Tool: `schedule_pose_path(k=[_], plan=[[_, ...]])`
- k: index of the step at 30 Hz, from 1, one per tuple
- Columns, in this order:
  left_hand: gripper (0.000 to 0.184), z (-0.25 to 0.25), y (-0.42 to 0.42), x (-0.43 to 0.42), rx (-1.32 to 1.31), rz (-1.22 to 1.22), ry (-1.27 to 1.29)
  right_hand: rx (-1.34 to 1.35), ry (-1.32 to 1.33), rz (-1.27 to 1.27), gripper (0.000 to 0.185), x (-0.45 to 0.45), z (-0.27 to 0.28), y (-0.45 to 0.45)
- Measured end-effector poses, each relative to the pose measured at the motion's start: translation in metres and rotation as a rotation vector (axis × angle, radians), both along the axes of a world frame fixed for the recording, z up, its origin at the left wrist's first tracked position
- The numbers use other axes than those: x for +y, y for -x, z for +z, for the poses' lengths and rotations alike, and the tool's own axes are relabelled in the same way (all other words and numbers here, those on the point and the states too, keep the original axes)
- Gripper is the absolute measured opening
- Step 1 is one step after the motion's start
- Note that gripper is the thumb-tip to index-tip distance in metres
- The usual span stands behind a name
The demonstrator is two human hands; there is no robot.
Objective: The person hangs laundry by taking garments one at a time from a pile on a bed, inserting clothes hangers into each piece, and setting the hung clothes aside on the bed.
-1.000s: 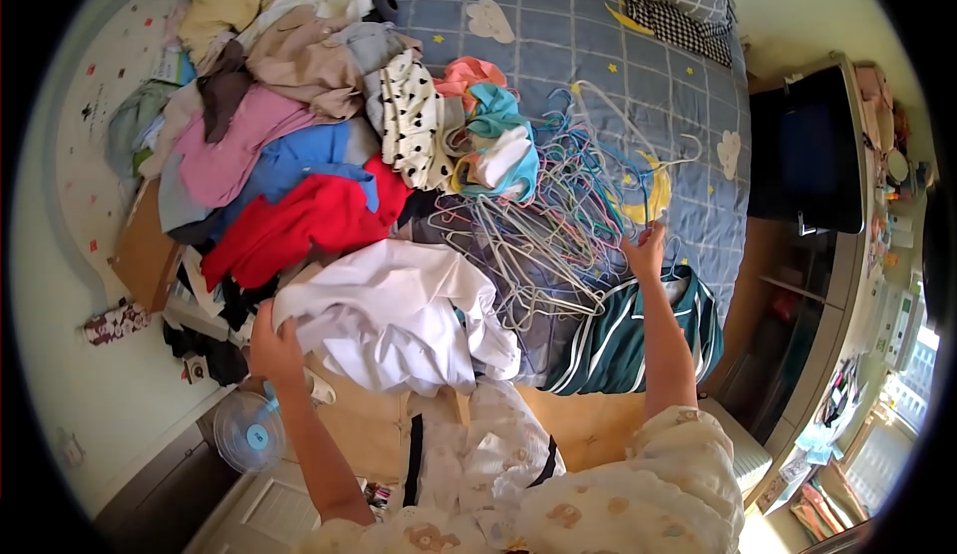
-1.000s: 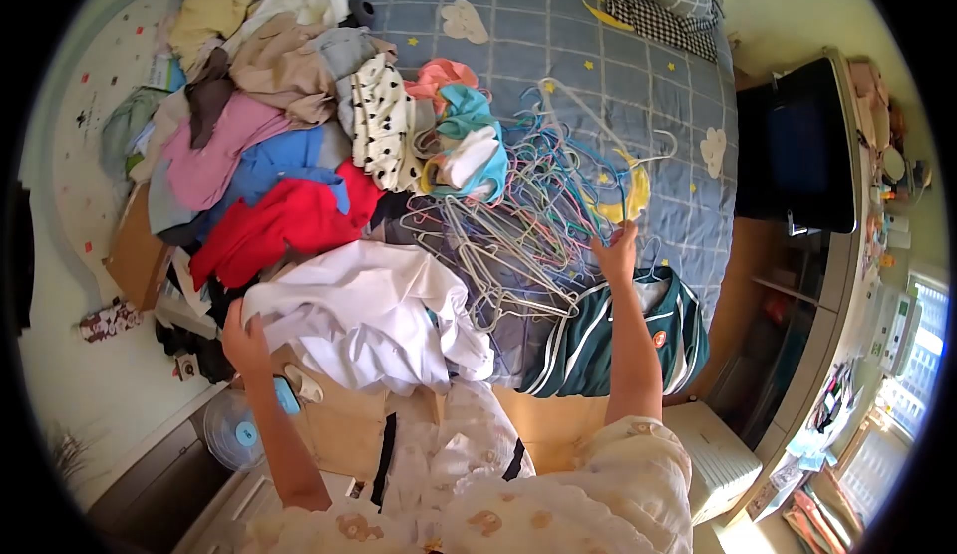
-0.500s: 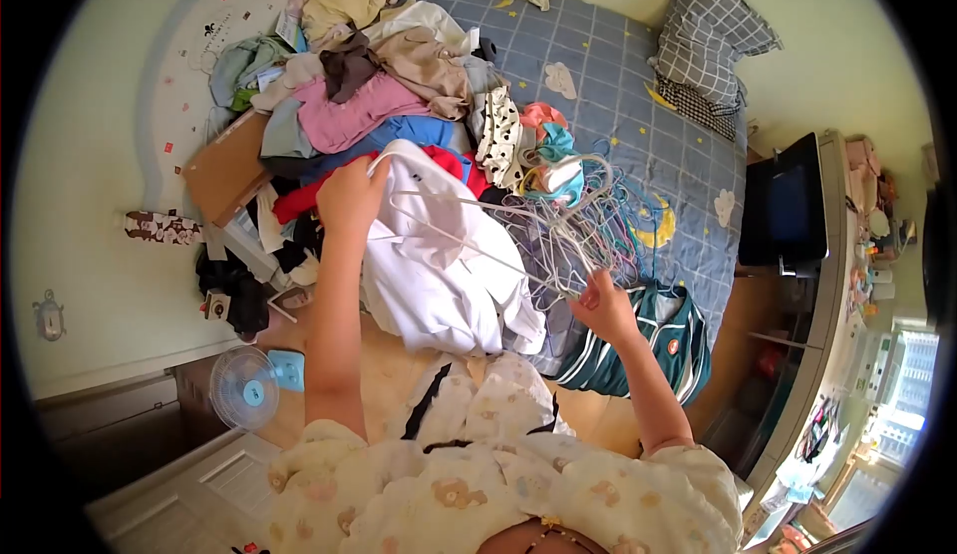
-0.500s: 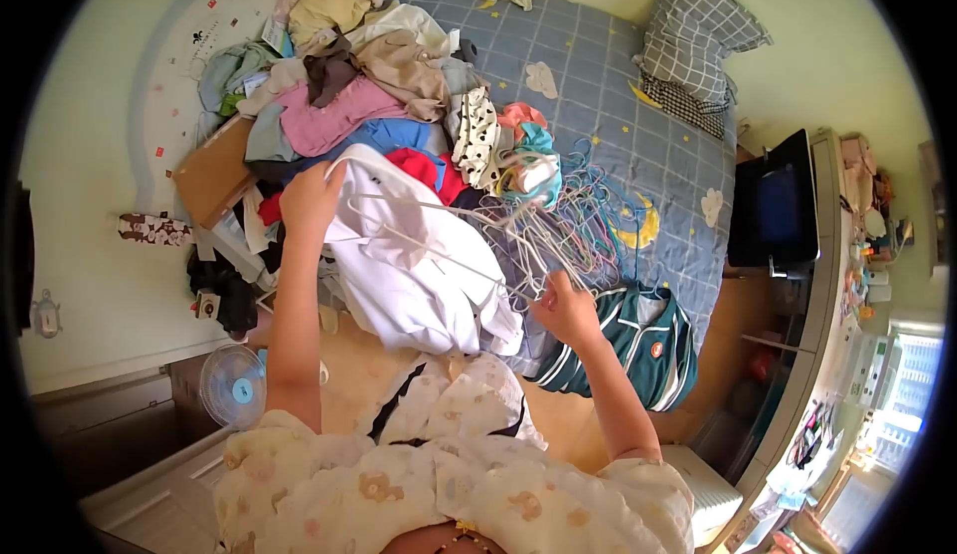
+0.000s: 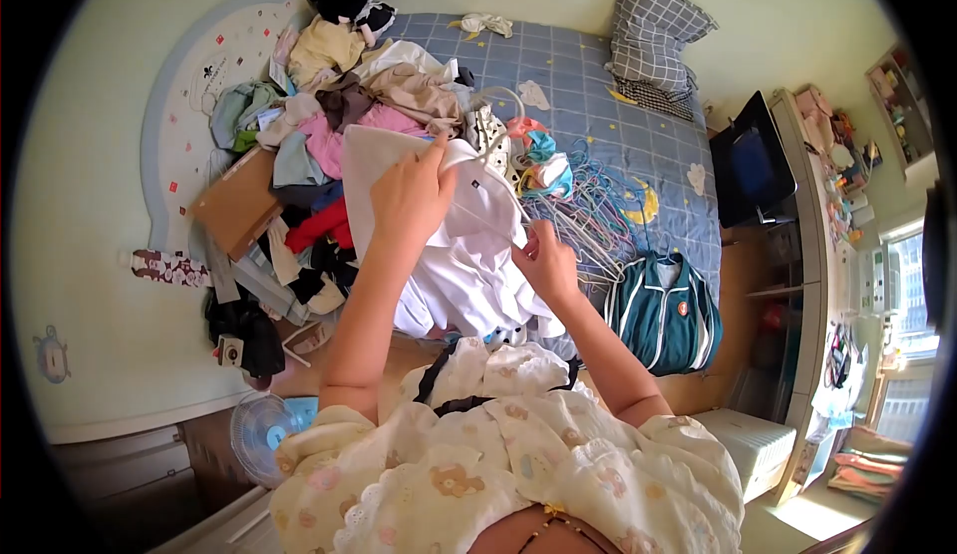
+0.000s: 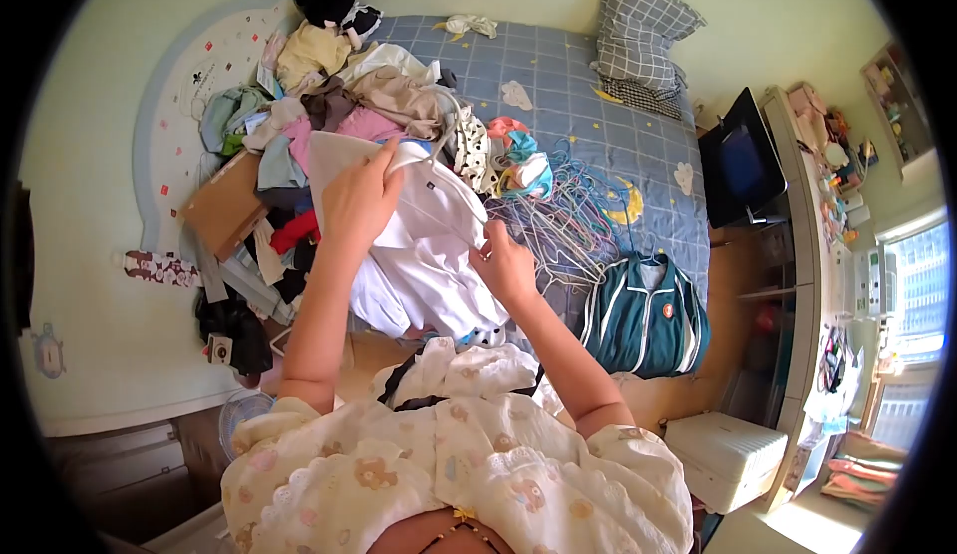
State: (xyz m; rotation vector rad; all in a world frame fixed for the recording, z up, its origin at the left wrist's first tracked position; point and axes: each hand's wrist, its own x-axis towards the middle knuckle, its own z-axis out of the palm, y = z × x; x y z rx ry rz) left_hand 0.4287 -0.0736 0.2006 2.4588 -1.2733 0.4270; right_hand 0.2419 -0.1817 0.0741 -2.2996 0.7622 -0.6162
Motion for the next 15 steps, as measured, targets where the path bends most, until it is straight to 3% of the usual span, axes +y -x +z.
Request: schedule_pose_path(k=[3, 5, 7, 9, 11, 13, 14, 15], plan=[[0.033, 0.051, -0.004, 0.027, -0.332, -0.287, 0.143, -0.16, 0.145, -0.06, 0.041, -0.004, 0.0, 0.004], [0.03, 0.067, -0.016, 0.04, -0.367, -0.485, 0.168, -0.259, 0.285, -0.045, 0.038, -0.012, 0.021, 0.006], [0.026, 0.074, -0.035, 0.041, -0.234, -0.668, 0.108, -0.262, 0.36, -0.023, 0.04, -0.026, 0.044, 0.006], [0.024, 0.09, -0.033, 0.042, -0.287, -0.561, 0.166, -0.346, 0.672, -0.108, 0.067, -0.03, 0.085, 0.0], [0.025, 0.105, -0.037, 0.043, -0.36, -0.406, 0.22, -0.533, 0.733, -0.331, 0.068, -0.015, 0.131, 0.001], [0.025, 0.122, -0.036, 0.047, -0.377, -0.412, 0.343, -0.763, 0.627, -0.353, 0.063, -0.008, 0.116, 0.004], [0.025, 0.127, -0.034, 0.052, -0.379, -0.408, 0.373, -0.713, 0.528, -0.333, 0.055, 0.004, 0.107, 0.004], [0.025, 0.131, -0.031, 0.057, -0.379, -0.403, 0.403, -0.55, 0.22, -0.229, 0.058, 0.015, 0.099, 0.001]])
